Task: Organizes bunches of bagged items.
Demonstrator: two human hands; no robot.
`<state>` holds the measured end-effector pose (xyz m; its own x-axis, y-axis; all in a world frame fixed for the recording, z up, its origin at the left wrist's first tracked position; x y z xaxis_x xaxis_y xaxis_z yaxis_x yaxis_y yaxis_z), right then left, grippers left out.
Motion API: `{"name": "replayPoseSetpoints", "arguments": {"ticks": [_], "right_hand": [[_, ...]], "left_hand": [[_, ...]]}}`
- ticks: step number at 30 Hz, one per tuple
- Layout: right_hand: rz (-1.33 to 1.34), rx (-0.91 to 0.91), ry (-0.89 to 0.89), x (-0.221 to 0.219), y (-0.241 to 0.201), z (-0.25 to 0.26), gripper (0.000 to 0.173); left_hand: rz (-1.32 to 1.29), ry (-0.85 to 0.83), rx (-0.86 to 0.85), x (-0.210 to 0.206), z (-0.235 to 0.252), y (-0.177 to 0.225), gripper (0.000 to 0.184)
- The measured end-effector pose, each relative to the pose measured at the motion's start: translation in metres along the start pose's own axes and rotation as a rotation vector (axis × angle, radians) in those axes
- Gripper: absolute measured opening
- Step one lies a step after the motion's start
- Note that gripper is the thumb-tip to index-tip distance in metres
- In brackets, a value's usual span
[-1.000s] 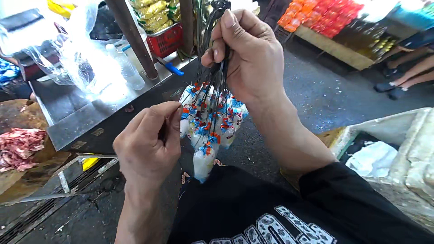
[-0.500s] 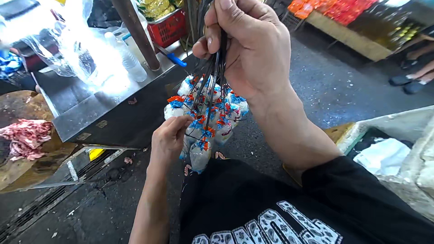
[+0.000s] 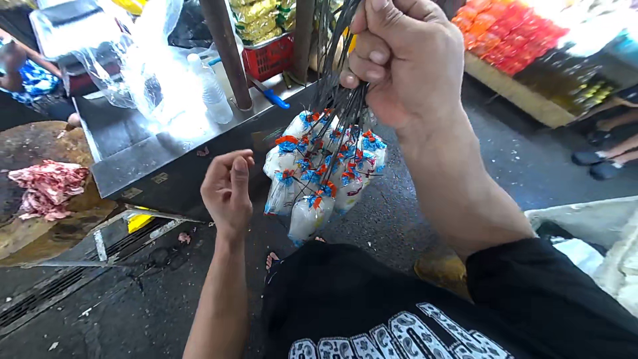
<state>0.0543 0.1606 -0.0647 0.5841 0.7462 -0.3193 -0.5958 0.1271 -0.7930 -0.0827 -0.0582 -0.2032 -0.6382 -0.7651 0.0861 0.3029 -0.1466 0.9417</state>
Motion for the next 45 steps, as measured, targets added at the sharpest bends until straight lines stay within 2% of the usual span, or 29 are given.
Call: {"name": "replayPoseSetpoints", "arguments": {"ticks": [3,6,9,11,14,19,23,26,32,35,37,41,45], "right_hand": [[-0.148,0.009,-0.135,-0.002,-0.004,0.007,0.027],[-0.242,0.068,-0.209,-0.004,-0.010,0.009,0.023],[-0.285,0.077,-0.230,-0.003,-0.003,0.003,0.023],[-0.310,0.085,-0.222,0.001,0.003,-0.002,0.023],[-0.349,0.084,-0.189,0.014,0.011,-0.009,0.023],[-0.486,0.027,-0.139,0.044,0.028,-0.018,0.020],[-0.439,-0.087,-0.115,0.056,0.047,-0.029,0.019],[-0.327,-0.115,-0.087,0.061,0.060,-0.035,0.022],[0.021,-0.256,0.092,0.079,0.092,-0.051,0.020],[0.223,-0.433,0.270,0.104,0.121,-0.076,0.019],[0.325,-0.542,0.409,0.133,0.144,-0.099,0.020],[0.358,-0.640,0.680,0.209,0.175,-0.146,0.023],[0.279,-0.660,0.908,0.303,0.188,-0.201,0.027]], "left_hand": [[0.138,-0.086,-0.052,-0.013,0.023,0.035,0.038],[0.269,-0.237,-0.100,-0.059,0.043,0.063,0.033],[0.262,-0.345,-0.133,-0.105,0.050,0.077,0.036],[0.192,-0.373,-0.118,-0.125,0.053,0.074,0.037],[0.104,-0.432,0.018,-0.143,0.053,0.057,0.036],[-0.079,-0.554,0.137,-0.167,0.056,0.028,0.046],[-0.264,-0.601,0.172,-0.182,0.056,0.010,0.040],[-0.303,-0.635,0.186,-0.187,0.054,0.004,0.030],[-0.193,-0.588,0.345,-0.180,0.037,-0.027,0.029],[-0.043,-0.593,0.469,-0.169,0.008,-0.057,0.032],[0.083,-0.596,0.580,-0.160,-0.017,-0.086,0.036],[0.260,-0.613,0.726,-0.152,-0.063,-0.130,0.034],[0.445,-0.719,0.749,-0.164,-0.097,-0.146,0.035]]}}
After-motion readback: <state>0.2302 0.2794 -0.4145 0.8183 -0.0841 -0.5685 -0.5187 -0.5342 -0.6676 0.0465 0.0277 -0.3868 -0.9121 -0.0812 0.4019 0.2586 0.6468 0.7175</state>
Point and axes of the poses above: each hand's wrist, its own z-axis towards the middle knuckle, its own x-axis out of the back of the hand, y = z × x, the point moved 8 cm from there along z, towards the middle knuckle, and after that the axes turned 13 degrees about x, right-handed, at the moved point
